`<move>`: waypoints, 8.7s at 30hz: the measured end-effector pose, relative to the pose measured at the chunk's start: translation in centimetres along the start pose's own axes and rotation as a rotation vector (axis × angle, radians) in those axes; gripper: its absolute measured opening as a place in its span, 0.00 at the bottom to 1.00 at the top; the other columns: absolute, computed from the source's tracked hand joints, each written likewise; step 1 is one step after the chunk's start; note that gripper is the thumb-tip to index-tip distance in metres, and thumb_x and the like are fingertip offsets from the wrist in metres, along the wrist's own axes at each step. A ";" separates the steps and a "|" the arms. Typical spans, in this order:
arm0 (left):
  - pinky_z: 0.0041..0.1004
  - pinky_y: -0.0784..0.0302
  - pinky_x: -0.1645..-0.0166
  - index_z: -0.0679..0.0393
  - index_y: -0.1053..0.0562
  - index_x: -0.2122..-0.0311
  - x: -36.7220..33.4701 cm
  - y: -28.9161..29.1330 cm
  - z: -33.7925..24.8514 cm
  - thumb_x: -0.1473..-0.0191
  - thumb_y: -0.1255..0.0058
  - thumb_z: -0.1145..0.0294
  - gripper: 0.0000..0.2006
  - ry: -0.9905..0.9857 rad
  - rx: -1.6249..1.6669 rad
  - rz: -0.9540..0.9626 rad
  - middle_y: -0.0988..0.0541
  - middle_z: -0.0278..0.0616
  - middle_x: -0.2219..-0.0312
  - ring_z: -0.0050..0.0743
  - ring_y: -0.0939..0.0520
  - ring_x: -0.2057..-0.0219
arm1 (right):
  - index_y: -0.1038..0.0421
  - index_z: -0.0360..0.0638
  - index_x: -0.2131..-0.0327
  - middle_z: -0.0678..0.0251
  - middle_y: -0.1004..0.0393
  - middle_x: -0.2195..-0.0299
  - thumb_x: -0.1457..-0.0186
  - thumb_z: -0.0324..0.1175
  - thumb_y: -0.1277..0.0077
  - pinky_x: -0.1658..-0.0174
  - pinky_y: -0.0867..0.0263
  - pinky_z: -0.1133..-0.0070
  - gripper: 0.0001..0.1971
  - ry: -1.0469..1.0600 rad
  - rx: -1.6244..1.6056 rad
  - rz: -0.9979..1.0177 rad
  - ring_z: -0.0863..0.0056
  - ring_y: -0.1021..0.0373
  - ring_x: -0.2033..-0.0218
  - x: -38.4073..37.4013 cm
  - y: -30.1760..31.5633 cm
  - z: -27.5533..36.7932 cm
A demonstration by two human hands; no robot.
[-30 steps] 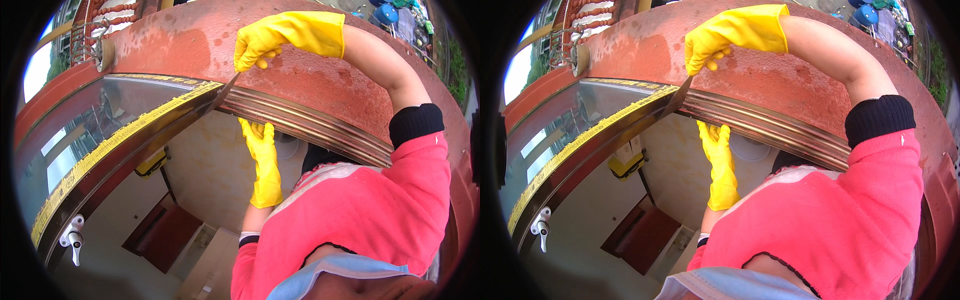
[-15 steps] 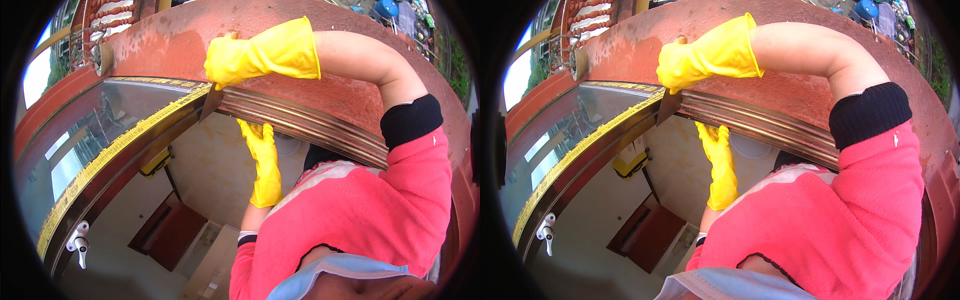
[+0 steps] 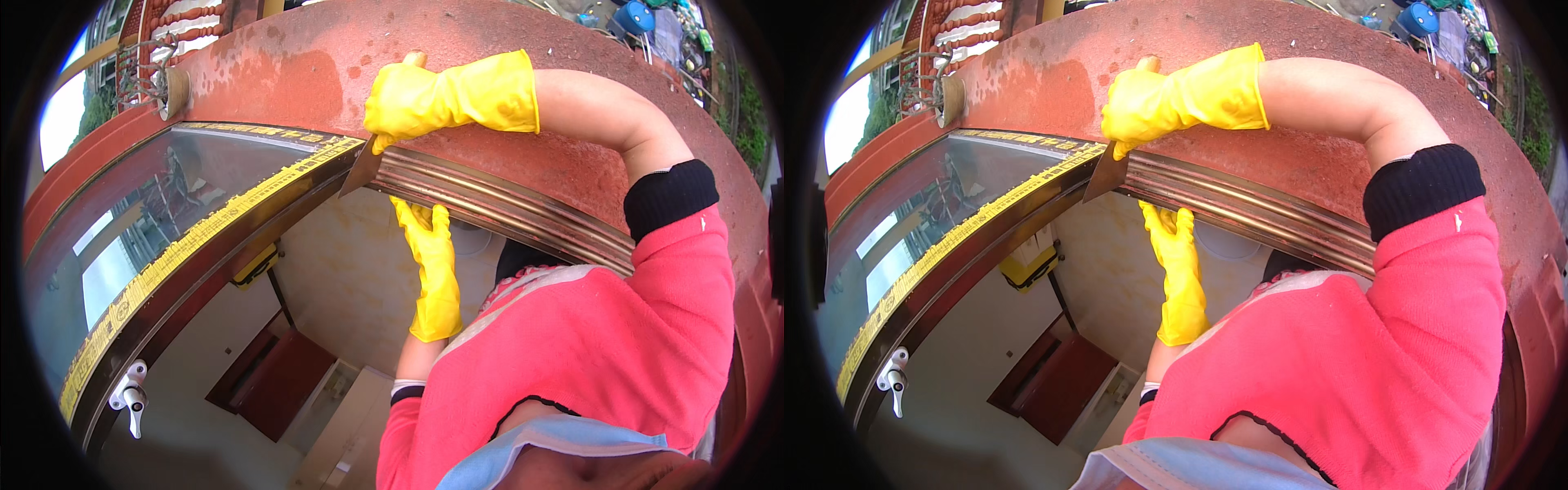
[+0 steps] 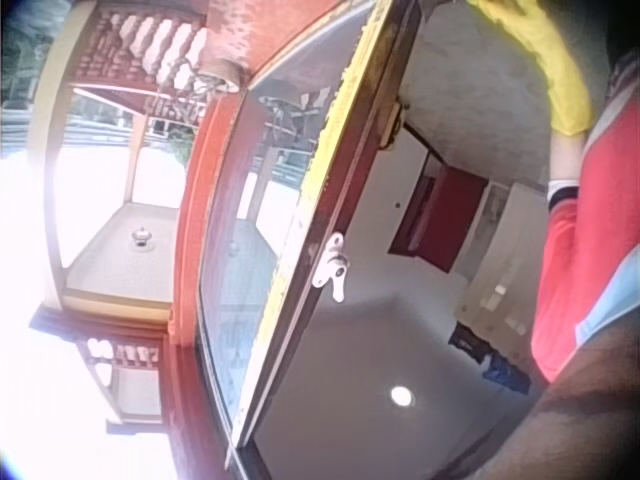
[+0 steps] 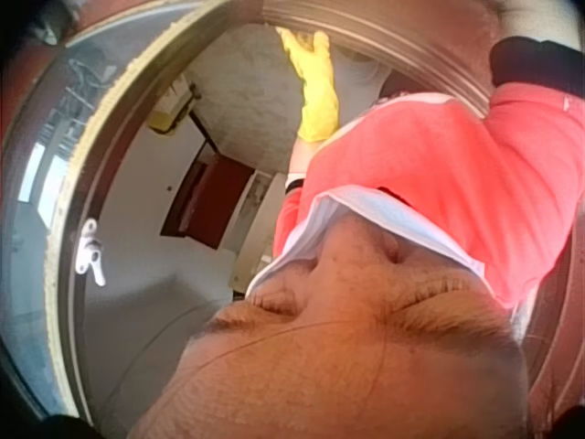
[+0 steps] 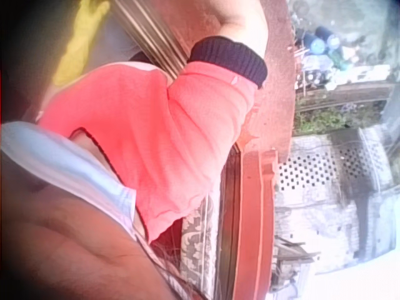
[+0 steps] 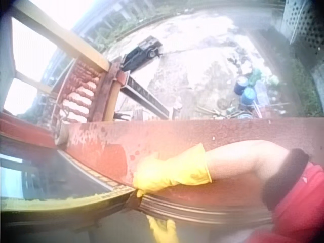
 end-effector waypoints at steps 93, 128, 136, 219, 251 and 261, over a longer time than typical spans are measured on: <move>0.30 0.38 0.37 0.54 0.51 0.30 -1.1 1.0 0.1 0.35 0.58 0.77 0.30 -0.004 0.170 0.129 0.44 0.45 0.36 0.36 0.33 0.40 | 0.26 0.42 0.59 0.49 0.22 0.63 0.48 0.30 0.51 0.56 0.27 0.61 0.12 -0.422 -0.305 0.453 0.49 0.24 0.60 16.9 -1.1 7.7; 0.31 0.39 0.36 0.60 0.59 0.30 -0.5 1.1 0.0 0.45 0.45 0.84 0.44 0.041 0.090 0.110 0.41 0.51 0.36 0.40 0.37 0.36 | 0.23 0.43 0.57 0.52 0.21 0.63 0.44 0.32 0.54 0.54 0.28 0.64 0.14 -0.381 -0.523 0.384 0.53 0.24 0.58 7.6 0.4 7.4; 0.32 0.43 0.34 0.60 0.59 0.30 -0.3 0.7 -0.6 0.44 0.44 0.82 0.45 0.043 0.099 0.089 0.42 0.52 0.35 0.40 0.39 0.35 | 0.25 0.40 0.57 0.50 0.23 0.58 0.48 0.30 0.50 0.54 0.28 0.67 0.14 -0.269 -0.391 0.386 0.54 0.25 0.55 8.9 0.4 7.9; 0.39 0.52 0.30 0.53 0.52 0.30 0.6 0.0 -1.6 0.44 0.49 0.84 0.40 0.075 0.030 0.013 0.47 0.43 0.32 0.39 0.40 0.34 | 0.25 0.40 0.65 0.58 0.21 0.72 0.52 0.33 0.49 0.63 0.27 0.64 0.10 -0.405 -0.022 0.410 0.55 0.23 0.69 29.9 2.6 7.5; 0.37 0.48 0.33 0.55 0.49 0.31 0.4 0.2 -1.4 0.45 0.46 0.83 0.39 0.056 -0.034 -0.022 0.42 0.43 0.34 0.36 0.35 0.40 | 0.27 0.46 0.57 0.61 0.21 0.67 0.51 0.32 0.47 0.60 0.26 0.66 0.15 -0.543 -0.014 0.454 0.58 0.23 0.63 27.9 -0.1 4.1; 0.39 0.50 0.32 0.54 0.50 0.30 -0.1 0.4 -0.7 0.44 0.46 0.81 0.39 0.073 -0.067 -0.064 0.42 0.43 0.34 0.37 0.38 0.37 | 0.29 0.44 0.58 0.61 0.23 0.69 0.48 0.34 0.51 0.62 0.29 0.64 0.13 -0.520 0.019 0.391 0.59 0.24 0.66 33.1 0.9 5.4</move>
Point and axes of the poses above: each hand's wrist, its own x-axis away from the middle knuckle, its own y-axis out of the back of the hand, z = x × y, the point moved 2 cm from there along -x, towards the middle knuckle
